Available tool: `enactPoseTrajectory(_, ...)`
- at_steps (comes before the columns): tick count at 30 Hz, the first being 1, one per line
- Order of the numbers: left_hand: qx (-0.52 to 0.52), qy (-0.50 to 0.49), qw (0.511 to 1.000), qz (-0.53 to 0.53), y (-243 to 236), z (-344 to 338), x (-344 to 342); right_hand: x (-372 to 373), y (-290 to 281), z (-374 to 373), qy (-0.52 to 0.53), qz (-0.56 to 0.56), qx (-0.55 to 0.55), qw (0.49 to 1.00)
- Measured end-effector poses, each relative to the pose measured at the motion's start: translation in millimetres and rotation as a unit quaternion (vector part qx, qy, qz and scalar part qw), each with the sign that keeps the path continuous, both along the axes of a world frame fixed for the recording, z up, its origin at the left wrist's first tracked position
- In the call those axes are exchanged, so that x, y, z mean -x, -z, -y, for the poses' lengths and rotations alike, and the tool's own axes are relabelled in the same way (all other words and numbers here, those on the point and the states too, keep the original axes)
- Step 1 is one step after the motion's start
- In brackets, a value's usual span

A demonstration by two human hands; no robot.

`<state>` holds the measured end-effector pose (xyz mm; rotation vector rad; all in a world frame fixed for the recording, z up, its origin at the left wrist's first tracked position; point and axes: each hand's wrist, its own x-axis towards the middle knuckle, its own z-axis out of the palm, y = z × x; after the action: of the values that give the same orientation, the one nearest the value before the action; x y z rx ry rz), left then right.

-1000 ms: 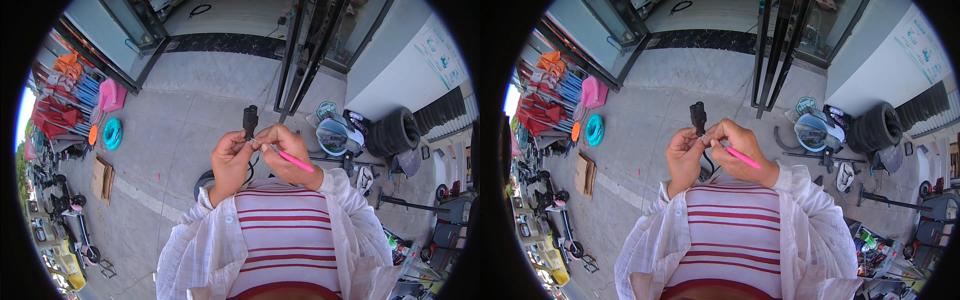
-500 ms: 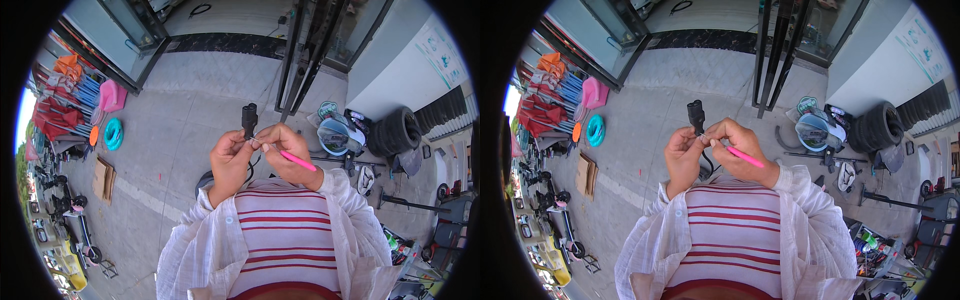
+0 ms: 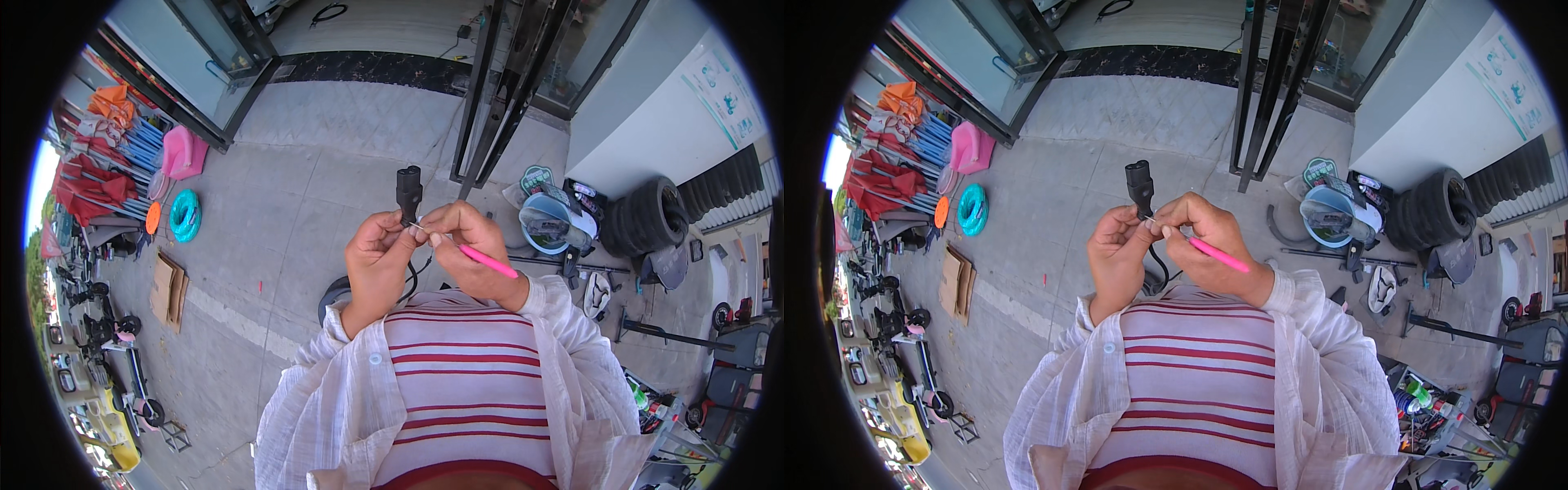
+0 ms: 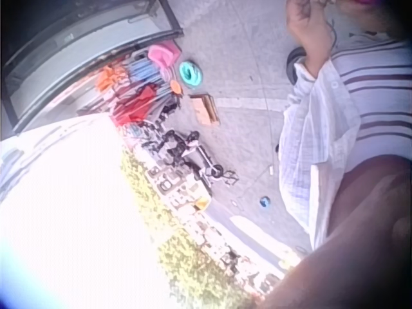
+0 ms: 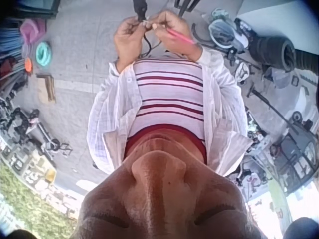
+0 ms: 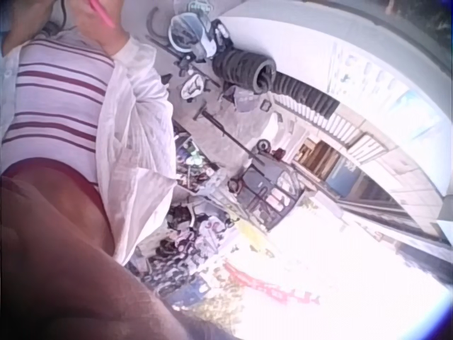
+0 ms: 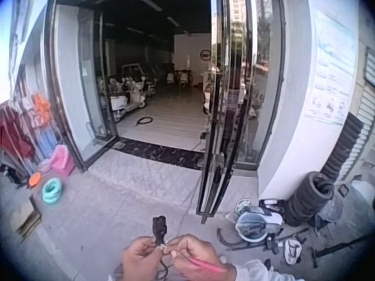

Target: The person uses a pink tool to strip or adjust the wires of a black power adapter connector, then walks through a shop filled with scooters while holding the adapter and its cable. The person repeatedly handles the connector and cable, inspecting the exposed wires and the adapter body.

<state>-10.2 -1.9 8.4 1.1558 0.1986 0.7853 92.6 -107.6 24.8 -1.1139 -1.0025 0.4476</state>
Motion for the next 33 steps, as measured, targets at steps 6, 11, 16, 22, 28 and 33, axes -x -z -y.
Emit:
enactPoseTrajectory(6, 0.005, -0.016, 1.0, -0.024, 3.7, 0.2, 1.4, -3.4, -10.0, 0.5, -0.016, 0.077, 0.062, 0.995)
enactPoseTrajectory(11, 0.021, 0.006, 0.999, -0.035, 1.3, -3.8, 3.3, -1.9, -2.7, 0.0, -0.023, 0.056, 0.03, 0.998)
enactPoseTrajectory(16, 0.055, 0.004, 0.997, -0.061, 0.2, -4.5, 2.9, 3.5, -3.2, -3.2, 0.001, 0.021, 0.019, 1.0)
enactPoseTrajectory(22, 0.055, -0.008, 0.997, -0.055, -1.3, -2.7, 1.1, 6.4, -1.9, -5.7, 0.011, 0.006, 0.021, 1.0)
enactPoseTrajectory(28, 0.054, -0.003, 0.996, -0.069, 4.1, -6.5, 2.7, 5.7, -7.2, -6.1, 0.026, 0.04, 0.062, 0.997)
enactPoseTrajectory(33, 0.034, 0.014, 0.998, -0.054, 2.8, -6.2, 5.1, 1.5, -5.3, -4.9, 0.001, 0.049, 0.033, 0.998)
